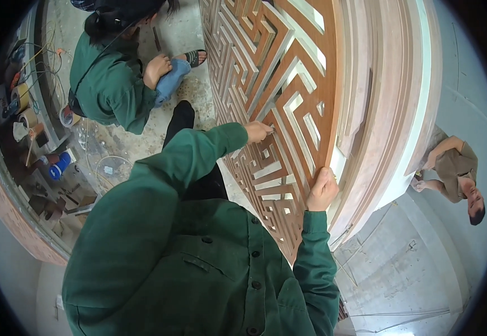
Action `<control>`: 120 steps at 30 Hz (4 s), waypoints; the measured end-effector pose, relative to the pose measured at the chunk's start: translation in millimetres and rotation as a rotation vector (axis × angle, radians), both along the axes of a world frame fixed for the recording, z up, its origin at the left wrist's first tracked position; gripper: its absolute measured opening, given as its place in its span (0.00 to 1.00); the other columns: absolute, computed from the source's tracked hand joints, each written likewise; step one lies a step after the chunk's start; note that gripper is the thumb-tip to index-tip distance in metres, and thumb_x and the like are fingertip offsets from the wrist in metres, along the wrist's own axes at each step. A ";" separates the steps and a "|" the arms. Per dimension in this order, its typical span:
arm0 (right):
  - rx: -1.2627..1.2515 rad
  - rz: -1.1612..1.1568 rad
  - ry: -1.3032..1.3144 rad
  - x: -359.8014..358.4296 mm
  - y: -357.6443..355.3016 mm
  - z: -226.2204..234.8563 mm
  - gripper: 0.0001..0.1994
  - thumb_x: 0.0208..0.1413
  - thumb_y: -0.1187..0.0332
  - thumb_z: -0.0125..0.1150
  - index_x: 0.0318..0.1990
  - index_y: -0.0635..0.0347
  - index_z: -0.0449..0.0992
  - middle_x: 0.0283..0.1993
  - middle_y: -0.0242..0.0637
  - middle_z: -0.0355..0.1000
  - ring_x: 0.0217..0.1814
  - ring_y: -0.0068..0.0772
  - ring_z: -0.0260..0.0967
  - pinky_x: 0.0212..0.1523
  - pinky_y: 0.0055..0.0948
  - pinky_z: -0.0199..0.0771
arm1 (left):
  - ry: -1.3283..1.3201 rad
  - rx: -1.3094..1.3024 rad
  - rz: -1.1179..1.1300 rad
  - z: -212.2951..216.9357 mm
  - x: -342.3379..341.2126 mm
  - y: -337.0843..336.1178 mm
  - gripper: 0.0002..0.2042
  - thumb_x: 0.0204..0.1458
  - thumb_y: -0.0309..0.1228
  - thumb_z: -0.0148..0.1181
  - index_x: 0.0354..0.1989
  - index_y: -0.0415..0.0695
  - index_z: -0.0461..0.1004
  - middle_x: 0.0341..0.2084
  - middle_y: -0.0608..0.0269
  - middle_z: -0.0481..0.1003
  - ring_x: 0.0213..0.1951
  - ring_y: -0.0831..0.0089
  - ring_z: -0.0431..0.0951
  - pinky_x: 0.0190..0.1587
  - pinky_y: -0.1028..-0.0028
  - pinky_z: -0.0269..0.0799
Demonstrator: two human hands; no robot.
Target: Sanding a large decorative wooden screen with sandpaper in a workshop environment.
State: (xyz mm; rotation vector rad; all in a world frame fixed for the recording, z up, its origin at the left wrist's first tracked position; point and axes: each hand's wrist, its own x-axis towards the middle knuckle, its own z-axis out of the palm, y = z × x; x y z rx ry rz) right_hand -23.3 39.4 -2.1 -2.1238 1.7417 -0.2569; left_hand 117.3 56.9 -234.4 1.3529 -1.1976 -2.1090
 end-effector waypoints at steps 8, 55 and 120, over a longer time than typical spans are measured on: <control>0.017 -0.018 0.020 -2.7 -1.2 -3.8 0.20 0.59 0.59 0.37 0.20 0.65 0.59 0.16 0.41 0.49 0.19 0.33 0.48 0.22 0.31 0.52 | 0.005 -0.094 0.072 6.0 2.7 13.2 0.24 0.44 0.21 0.40 0.53 0.52 0.65 0.27 0.47 0.72 0.26 0.64 0.72 0.34 0.72 0.68; 0.061 -0.021 -0.020 25.2 5.9 -2.9 0.21 0.60 0.58 0.36 0.21 0.65 0.61 0.16 0.40 0.53 0.19 0.30 0.50 0.21 0.31 0.52 | 0.080 0.033 -0.099 -55.8 -12.5 25.2 0.11 0.49 0.35 0.41 0.31 0.44 0.69 0.17 0.63 0.68 0.15 0.71 0.66 0.14 0.70 0.60; -0.101 0.034 0.101 2.0 3.1 2.2 0.21 0.57 0.58 0.40 0.22 0.66 0.69 0.22 0.53 0.66 0.26 0.56 0.63 0.28 0.45 0.60 | 0.079 0.039 -0.040 -0.1 8.3 12.8 0.04 0.43 0.25 0.45 0.24 0.40 0.67 0.19 0.57 0.68 0.23 0.67 0.68 0.23 0.66 0.63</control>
